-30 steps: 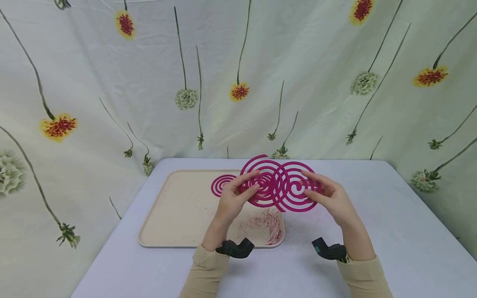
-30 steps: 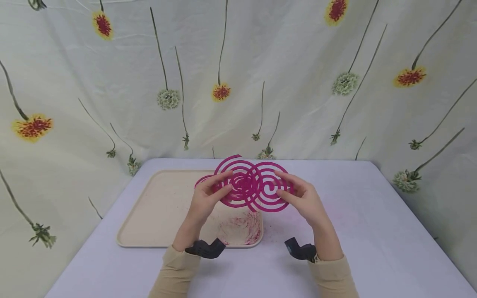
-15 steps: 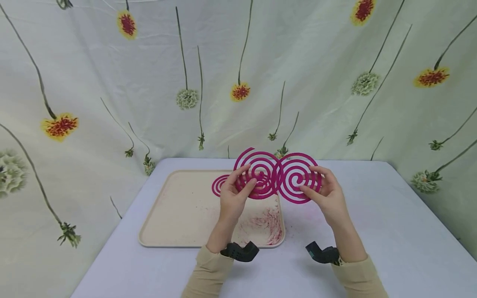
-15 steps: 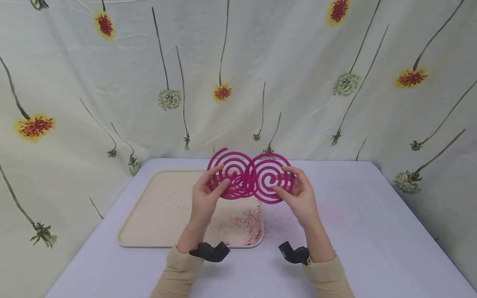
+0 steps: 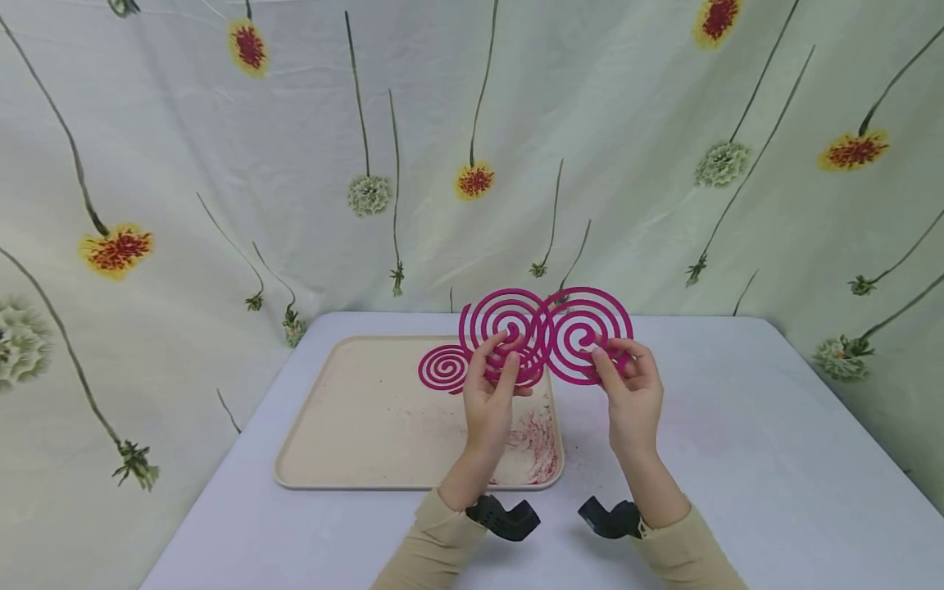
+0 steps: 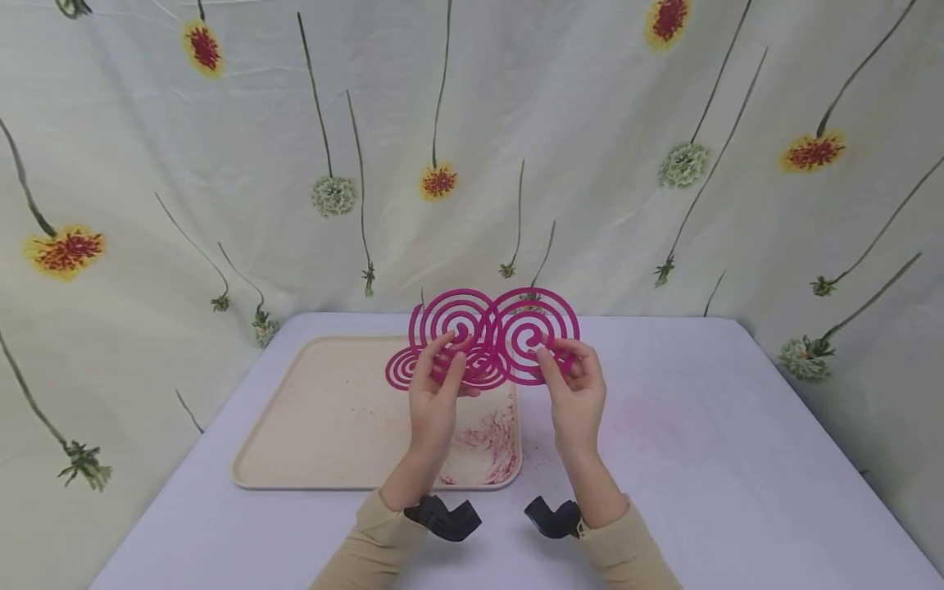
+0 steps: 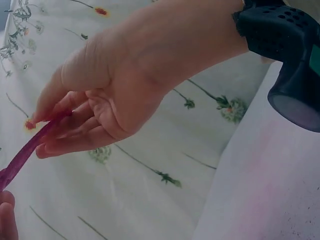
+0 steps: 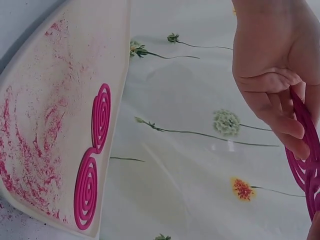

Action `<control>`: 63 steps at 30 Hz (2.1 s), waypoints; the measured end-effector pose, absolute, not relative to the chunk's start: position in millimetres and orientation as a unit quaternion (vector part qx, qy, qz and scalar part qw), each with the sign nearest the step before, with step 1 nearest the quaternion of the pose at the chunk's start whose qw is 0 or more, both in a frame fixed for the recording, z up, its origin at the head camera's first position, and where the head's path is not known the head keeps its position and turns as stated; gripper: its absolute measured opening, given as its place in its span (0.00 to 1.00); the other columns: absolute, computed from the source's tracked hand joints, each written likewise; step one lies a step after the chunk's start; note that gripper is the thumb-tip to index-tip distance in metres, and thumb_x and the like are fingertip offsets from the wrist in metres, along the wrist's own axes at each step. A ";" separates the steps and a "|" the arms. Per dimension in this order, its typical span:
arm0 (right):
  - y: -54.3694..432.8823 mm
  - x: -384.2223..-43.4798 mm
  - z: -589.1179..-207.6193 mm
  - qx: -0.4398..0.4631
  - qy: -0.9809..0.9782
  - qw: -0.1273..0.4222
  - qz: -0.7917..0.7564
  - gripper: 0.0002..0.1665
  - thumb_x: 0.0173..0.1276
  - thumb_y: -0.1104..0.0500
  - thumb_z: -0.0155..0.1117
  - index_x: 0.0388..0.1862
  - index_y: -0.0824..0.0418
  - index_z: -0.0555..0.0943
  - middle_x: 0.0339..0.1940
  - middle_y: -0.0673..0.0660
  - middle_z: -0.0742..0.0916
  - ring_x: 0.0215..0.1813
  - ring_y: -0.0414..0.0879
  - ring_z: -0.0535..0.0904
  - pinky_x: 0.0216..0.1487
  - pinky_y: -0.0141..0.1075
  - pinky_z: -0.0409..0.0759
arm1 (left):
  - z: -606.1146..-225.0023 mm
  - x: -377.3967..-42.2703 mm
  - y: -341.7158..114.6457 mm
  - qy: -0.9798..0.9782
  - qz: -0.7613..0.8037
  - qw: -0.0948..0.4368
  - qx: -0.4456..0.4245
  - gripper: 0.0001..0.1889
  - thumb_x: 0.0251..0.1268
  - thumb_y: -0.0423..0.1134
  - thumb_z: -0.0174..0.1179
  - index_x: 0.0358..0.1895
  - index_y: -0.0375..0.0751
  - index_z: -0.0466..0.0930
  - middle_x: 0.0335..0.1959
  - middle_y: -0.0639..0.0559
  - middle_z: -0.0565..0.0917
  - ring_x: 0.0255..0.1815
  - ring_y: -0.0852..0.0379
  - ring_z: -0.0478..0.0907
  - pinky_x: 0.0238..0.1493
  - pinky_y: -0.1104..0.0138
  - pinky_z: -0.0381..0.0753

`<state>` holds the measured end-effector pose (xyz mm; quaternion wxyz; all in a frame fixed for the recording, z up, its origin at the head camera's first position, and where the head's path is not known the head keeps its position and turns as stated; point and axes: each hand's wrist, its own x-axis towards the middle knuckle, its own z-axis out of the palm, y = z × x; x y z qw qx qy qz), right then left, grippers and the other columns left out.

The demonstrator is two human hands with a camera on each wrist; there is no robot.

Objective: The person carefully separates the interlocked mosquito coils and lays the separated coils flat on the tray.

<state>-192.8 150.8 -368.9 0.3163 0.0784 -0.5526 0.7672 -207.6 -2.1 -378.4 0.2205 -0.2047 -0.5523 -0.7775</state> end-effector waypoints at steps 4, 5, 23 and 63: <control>156.0 -190.8 -365.8 0.148 -0.533 0.295 0.779 0.13 0.72 0.67 0.47 0.50 0.64 0.78 0.44 0.54 0.82 0.41 0.44 0.82 0.44 0.32 0.81 | -378.1 -208.1 -2.3 -0.544 -0.783 0.211 -0.214 0.20 0.68 0.33 0.54 0.60 0.31 0.67 0.50 0.36 0.74 0.38 0.53 0.79 0.35 0.70 0.82; 158.5 -190.6 -364.4 0.167 -0.524 0.287 0.785 0.16 0.73 0.68 0.42 0.50 0.63 0.78 0.44 0.55 0.82 0.41 0.44 0.82 0.44 0.32 0.81 | -377.7 -208.2 -3.2 -0.545 -0.782 0.211 -0.217 0.19 0.68 0.33 0.54 0.60 0.31 0.67 0.49 0.36 0.74 0.38 0.56 0.79 0.35 0.69 0.83; 201.0 -193.6 -351.5 0.298 -0.518 0.175 0.783 0.24 0.71 0.75 0.40 0.65 0.69 0.69 0.58 0.57 0.80 0.53 0.48 0.80 0.47 0.36 0.80 | -360.7 -218.2 -51.2 -0.588 -0.748 0.192 -0.240 0.20 0.61 0.32 0.62 0.57 0.32 0.74 0.53 0.41 0.77 0.52 0.42 0.77 0.49 0.59 0.79; 176.5 -194.0 -358.7 0.066 -0.579 0.252 0.772 0.19 0.65 0.68 0.61 0.54 0.71 0.73 0.49 0.58 0.79 0.47 0.46 0.83 0.41 0.36 0.82 | -359.6 -216.5 -42.0 -0.569 -0.762 0.243 -0.190 0.29 0.55 0.26 0.64 0.59 0.30 0.62 0.56 0.38 0.71 0.56 0.48 0.74 0.49 0.61 0.79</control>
